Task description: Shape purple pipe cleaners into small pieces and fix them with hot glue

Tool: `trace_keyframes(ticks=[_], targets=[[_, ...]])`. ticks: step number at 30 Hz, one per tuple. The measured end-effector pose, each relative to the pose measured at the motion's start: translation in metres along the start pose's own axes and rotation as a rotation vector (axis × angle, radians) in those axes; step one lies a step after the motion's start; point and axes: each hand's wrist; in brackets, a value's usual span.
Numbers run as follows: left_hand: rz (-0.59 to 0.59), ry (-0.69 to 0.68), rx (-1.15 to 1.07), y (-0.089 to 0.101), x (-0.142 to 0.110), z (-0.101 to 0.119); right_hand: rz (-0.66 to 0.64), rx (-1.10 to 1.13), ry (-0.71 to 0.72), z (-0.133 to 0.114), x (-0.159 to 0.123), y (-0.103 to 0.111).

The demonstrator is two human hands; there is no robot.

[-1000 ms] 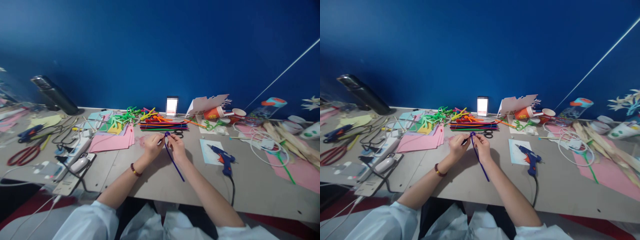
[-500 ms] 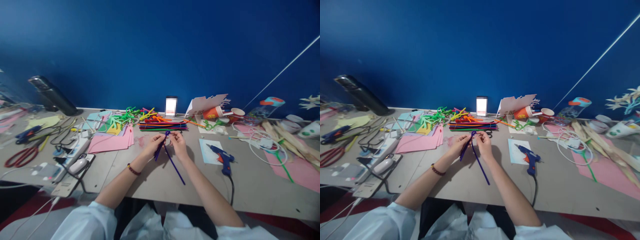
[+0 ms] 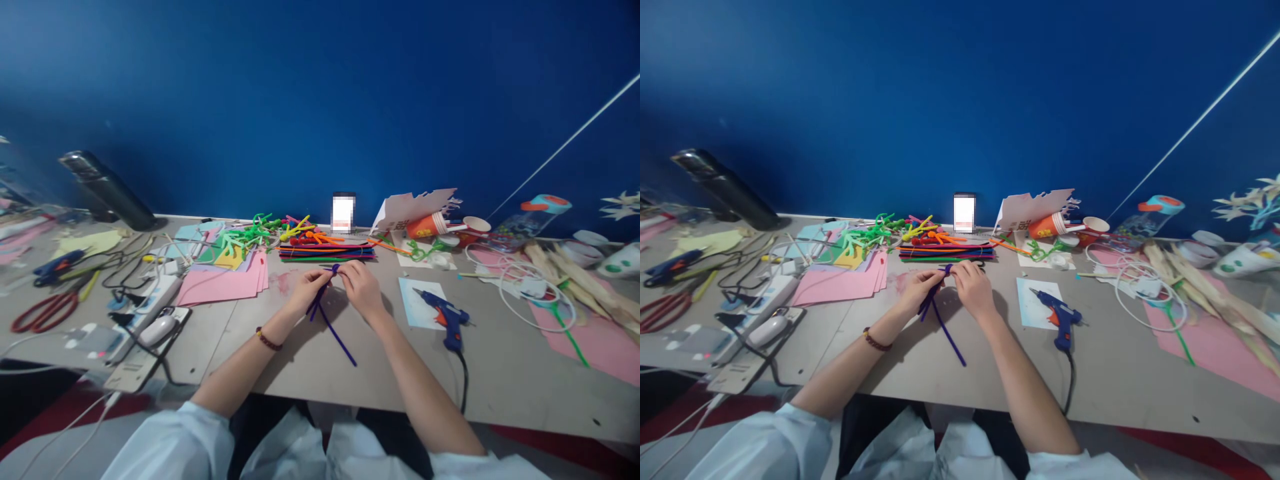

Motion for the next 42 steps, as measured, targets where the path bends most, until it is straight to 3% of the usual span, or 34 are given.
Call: trace_keyframes(ticks=[9,16,23,30,34,42], targets=[[-0.054,0.221,-0.270,-0.001,0.005,-0.007,-0.049,-0.002,0.018,0.001,-0.001,-0.005],[-0.139,0.187,-0.276,0.002,0.003,-0.004,-0.037,0.005,0.047,0.000,-0.003,-0.007],[-0.106,0.051,-0.109,0.001,0.001,0.000,-0.003,-0.009,0.037,-0.001,-0.003,-0.007],[0.035,-0.304,0.366,-0.001,0.001,-0.004,0.011,-0.051,0.006,-0.002,-0.003,-0.008],[0.100,-0.441,0.574,0.000,-0.001,-0.010,0.006,-0.057,0.018,0.000,-0.002,-0.009],[0.104,-0.442,0.606,-0.002,-0.003,-0.009,0.003,-0.097,0.046,0.001,-0.004,-0.010]])
Point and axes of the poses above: each hand's wrist, its own x-axis towards the middle knuckle, its own y-axis out of the back of the hand, z = x × y, and after that the axes turned 9 degrees about x, right-handed
